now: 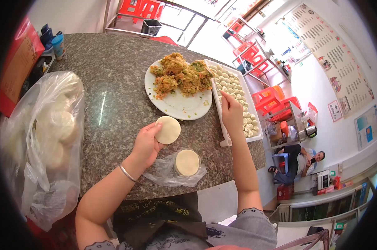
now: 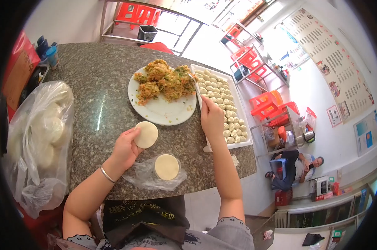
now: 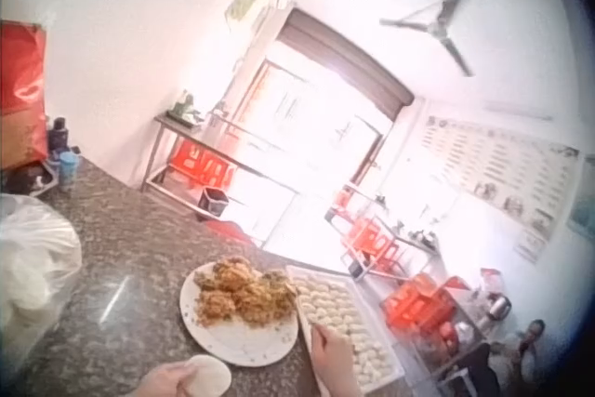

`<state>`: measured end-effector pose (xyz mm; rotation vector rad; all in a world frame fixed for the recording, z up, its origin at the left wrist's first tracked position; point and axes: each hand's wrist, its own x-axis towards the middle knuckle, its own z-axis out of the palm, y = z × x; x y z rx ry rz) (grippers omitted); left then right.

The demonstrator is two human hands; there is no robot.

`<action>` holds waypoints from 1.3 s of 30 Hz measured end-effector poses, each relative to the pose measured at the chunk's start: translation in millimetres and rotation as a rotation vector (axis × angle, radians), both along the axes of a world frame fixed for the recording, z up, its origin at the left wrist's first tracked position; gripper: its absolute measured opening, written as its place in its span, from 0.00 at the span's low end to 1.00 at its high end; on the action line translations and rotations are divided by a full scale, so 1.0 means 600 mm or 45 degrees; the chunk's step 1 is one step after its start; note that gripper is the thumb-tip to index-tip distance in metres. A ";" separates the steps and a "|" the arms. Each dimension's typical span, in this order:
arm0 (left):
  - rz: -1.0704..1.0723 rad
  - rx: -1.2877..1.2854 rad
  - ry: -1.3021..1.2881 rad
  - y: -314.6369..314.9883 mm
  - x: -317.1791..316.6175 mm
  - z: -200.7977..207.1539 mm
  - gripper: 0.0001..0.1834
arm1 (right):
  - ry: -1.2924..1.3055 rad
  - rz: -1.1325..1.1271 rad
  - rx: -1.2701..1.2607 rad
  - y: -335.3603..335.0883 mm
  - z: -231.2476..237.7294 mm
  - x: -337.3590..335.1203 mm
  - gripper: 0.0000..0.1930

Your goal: The person is filling and folding dumpling wrappers at a restaurant table.

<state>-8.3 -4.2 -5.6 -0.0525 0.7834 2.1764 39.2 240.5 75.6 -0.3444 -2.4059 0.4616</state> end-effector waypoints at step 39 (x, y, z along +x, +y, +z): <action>0.024 0.121 -0.051 -0.002 -0.007 0.018 0.21 | -0.337 0.225 -0.005 -0.054 -0.069 -0.003 0.10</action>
